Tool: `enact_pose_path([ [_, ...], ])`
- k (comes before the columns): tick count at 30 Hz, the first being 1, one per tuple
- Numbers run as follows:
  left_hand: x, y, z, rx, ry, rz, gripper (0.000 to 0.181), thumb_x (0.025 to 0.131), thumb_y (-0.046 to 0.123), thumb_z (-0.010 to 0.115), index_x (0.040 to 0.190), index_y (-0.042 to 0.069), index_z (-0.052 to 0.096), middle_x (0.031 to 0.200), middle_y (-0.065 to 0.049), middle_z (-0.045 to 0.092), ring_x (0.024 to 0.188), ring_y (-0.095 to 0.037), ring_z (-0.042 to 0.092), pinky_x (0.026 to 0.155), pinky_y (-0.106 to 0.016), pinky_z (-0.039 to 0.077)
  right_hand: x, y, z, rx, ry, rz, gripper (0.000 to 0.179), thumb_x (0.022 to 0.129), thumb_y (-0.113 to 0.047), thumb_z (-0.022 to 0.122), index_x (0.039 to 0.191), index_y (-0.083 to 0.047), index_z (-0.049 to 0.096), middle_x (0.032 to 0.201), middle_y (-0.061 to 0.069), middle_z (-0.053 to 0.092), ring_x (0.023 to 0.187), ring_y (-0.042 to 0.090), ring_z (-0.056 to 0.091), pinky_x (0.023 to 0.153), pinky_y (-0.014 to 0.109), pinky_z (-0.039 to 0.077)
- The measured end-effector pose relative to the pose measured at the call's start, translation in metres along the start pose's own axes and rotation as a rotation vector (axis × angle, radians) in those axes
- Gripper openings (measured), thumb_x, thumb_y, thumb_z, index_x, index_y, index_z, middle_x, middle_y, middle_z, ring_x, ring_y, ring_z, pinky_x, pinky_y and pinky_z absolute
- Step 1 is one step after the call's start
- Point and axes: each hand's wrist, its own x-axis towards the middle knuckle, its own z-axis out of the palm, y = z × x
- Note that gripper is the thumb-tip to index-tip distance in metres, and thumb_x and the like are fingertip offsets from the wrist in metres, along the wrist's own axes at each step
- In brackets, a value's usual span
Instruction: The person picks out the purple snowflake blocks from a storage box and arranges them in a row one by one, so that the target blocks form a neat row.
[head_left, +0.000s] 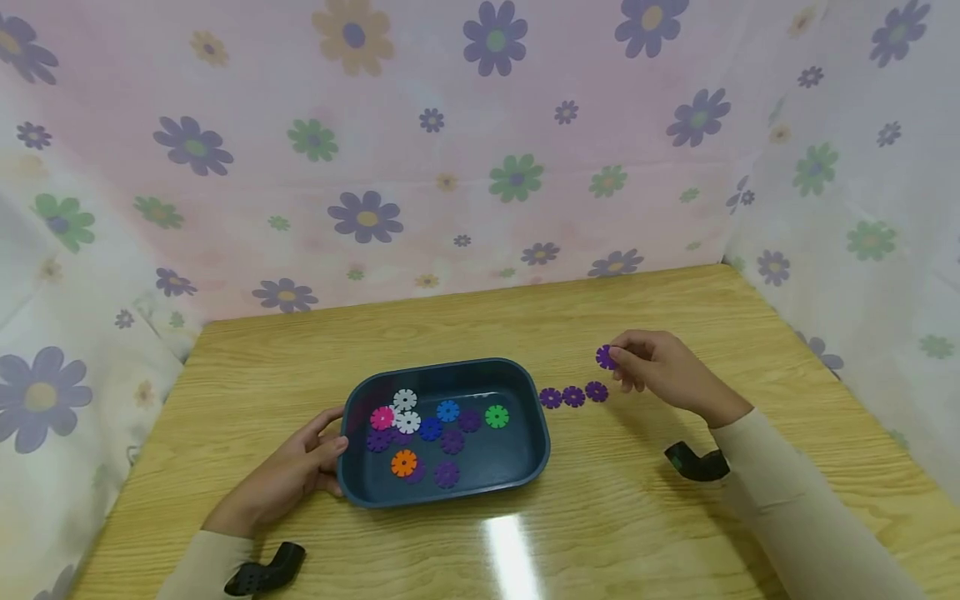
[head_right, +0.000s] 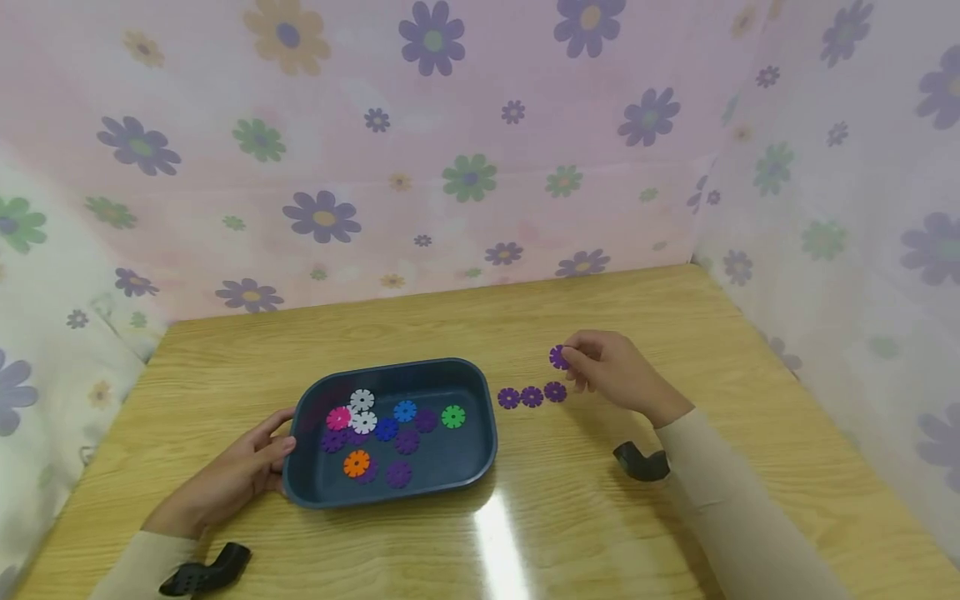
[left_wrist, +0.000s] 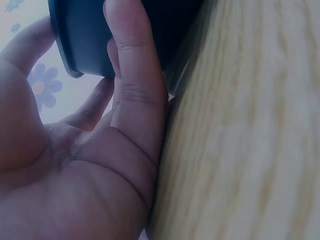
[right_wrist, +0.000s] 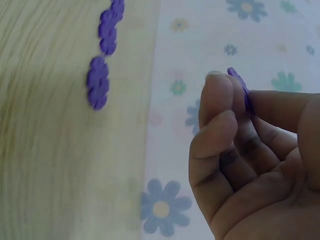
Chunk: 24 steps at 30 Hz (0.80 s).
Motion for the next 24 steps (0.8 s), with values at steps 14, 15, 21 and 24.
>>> enact_pose_path([
  [14,0.001,-0.002,0.002,-0.004,0.015,-0.016,0.054,0.109,0.018,0.04,0.156,0.009,0.013,0.115,-0.007,0.064,0.088,-0.016,0.072,0.072,-0.034,0.061,0.005,0.049,-0.006,0.067,-0.148,0.17,0.024,0.103,-0.014,0.056,0.123,-0.001,0.058,0.087,0.014,0.07,0.074,0.022,0.068,0.067,0.033,0.06],
  [15,0.001,-0.002,0.001,-0.005,0.017,-0.019,0.054,0.109,0.018,0.04,0.155,0.01,0.013,0.115,-0.007,0.065,0.088,-0.016,0.072,0.073,-0.034,0.061,0.006,0.051,-0.006,0.08,-0.16,0.183,0.024,0.103,-0.014,0.056,0.123,-0.001,0.058,0.088,0.014,0.071,0.074,0.022,0.068,0.067,0.033,0.06],
  [21,0.002,-0.002,-0.002,-0.003,0.023,-0.024,0.053,0.109,0.017,0.04,0.155,0.012,0.014,0.116,-0.006,0.066,0.089,-0.016,0.072,0.073,-0.033,0.061,0.008,0.059,-0.005,0.105,-0.197,0.215,0.023,0.104,-0.012,0.054,0.123,0.0,0.056,0.087,0.014,0.07,0.073,0.021,0.067,0.063,0.033,0.059],
  [24,0.001,0.0,-0.002,-0.009,0.014,-0.017,0.053,0.109,0.016,0.039,0.155,0.01,0.014,0.115,-0.005,0.067,0.088,-0.016,0.072,0.073,-0.033,0.061,0.008,0.061,-0.006,0.091,-0.204,0.204,0.022,0.103,-0.01,0.055,0.122,0.0,0.057,0.087,0.014,0.07,0.073,0.02,0.066,0.063,0.033,0.058],
])
